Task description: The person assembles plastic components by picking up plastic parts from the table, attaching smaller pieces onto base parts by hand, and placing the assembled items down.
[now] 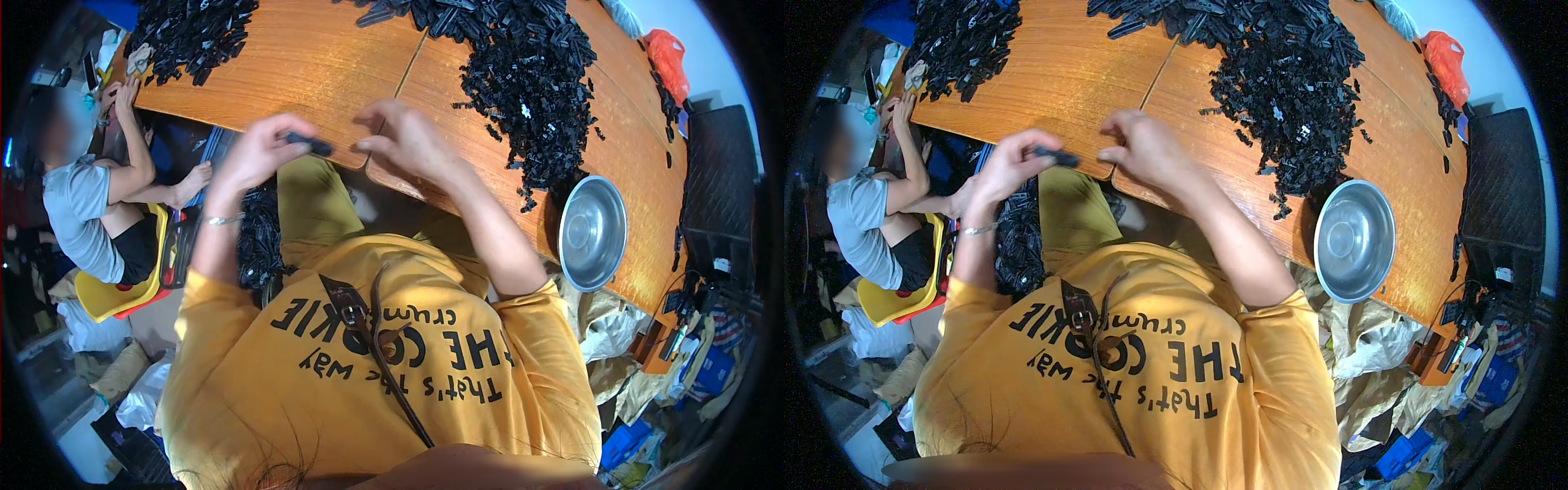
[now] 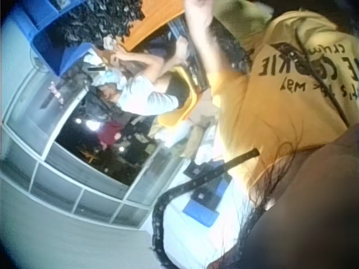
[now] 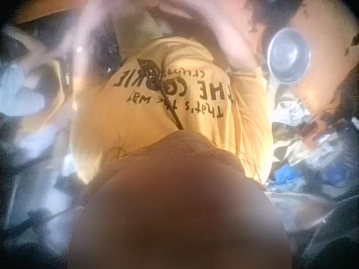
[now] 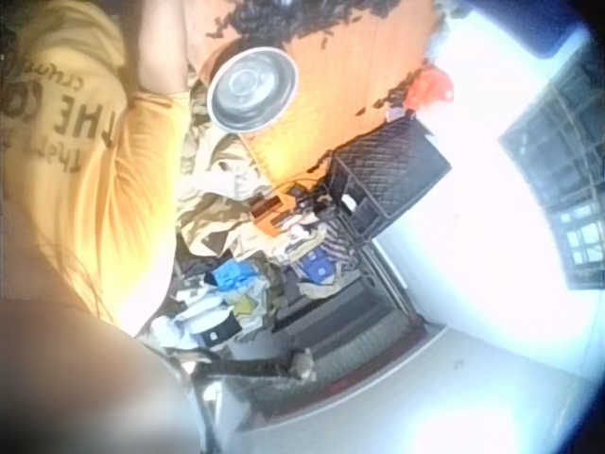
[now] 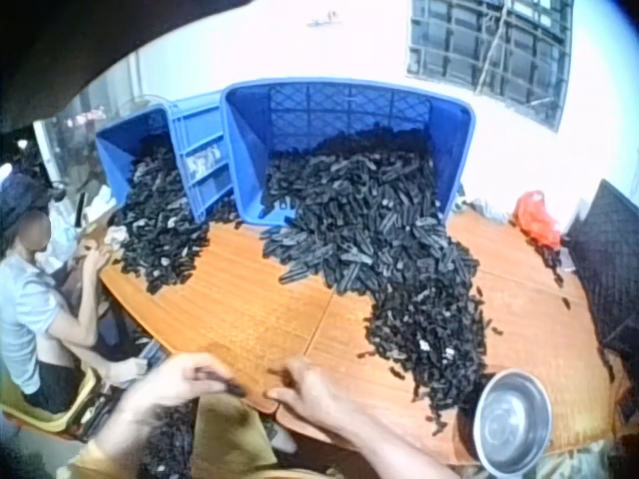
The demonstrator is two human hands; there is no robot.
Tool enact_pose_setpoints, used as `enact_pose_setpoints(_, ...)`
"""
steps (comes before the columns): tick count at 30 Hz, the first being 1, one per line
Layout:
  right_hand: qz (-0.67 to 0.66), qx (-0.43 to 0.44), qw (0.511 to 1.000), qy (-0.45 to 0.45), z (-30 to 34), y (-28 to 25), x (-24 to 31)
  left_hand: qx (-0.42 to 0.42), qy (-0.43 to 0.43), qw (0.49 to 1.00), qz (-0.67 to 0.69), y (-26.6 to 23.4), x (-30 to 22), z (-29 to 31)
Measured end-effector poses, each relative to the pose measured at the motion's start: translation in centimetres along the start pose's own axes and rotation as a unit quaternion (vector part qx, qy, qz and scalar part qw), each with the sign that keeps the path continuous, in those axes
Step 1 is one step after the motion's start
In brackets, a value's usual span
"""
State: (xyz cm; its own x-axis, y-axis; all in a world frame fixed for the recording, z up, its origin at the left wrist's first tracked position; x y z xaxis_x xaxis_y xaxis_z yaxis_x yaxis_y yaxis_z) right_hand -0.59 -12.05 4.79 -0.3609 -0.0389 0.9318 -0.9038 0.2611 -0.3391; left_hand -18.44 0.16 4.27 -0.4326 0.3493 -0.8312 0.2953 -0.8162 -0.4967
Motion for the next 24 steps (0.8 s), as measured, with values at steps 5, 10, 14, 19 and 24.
enact_pose_setpoints(5,0.353,-0.147,0.923,0.034,2.9,-10.8,-1.3,-0.072,0.066,0.920,-0.379,-6.3,-1.3,4.2)
enact_pose_setpoints(10,0.458,-0.130,0.875,0.093,3.0,-12.5,-4.6,-0.145,0.107,0.972,-0.153,-1.3,-7.6,-7.7)
enact_pose_setpoints(14,0.413,-0.135,0.898,0.062,2.8,-12.0,-3.0,-0.233,0.170,0.940,-0.183,3.7,-12.4,-19.0)
enact_pose_setpoints(19,0.357,-0.169,0.919,0.009,3.5,-11.6,-1.8,-0.333,0.164,0.896,-0.245,5.8,-14.9,-26.1)
enact_pose_setpoints(24,0.282,-0.181,0.942,-0.019,3.9,-11.6,-1.5,-0.316,0.142,0.902,-0.256,6.4,-14.1,-26.0)
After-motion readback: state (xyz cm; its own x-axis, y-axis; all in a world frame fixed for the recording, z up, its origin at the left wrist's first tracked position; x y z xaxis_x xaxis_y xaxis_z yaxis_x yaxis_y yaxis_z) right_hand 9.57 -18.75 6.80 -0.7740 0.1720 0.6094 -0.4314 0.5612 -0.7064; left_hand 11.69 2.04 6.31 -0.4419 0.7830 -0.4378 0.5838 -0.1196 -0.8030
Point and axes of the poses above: each hand's wrist, its own z-axis away from the middle knuckle, its own y-axis out of the palm, x = y × z, the point moved 10 cm from there along -z, towards the middle knuckle, and after that the axes turned 6 degrees about -z, right-handed, at the moved point
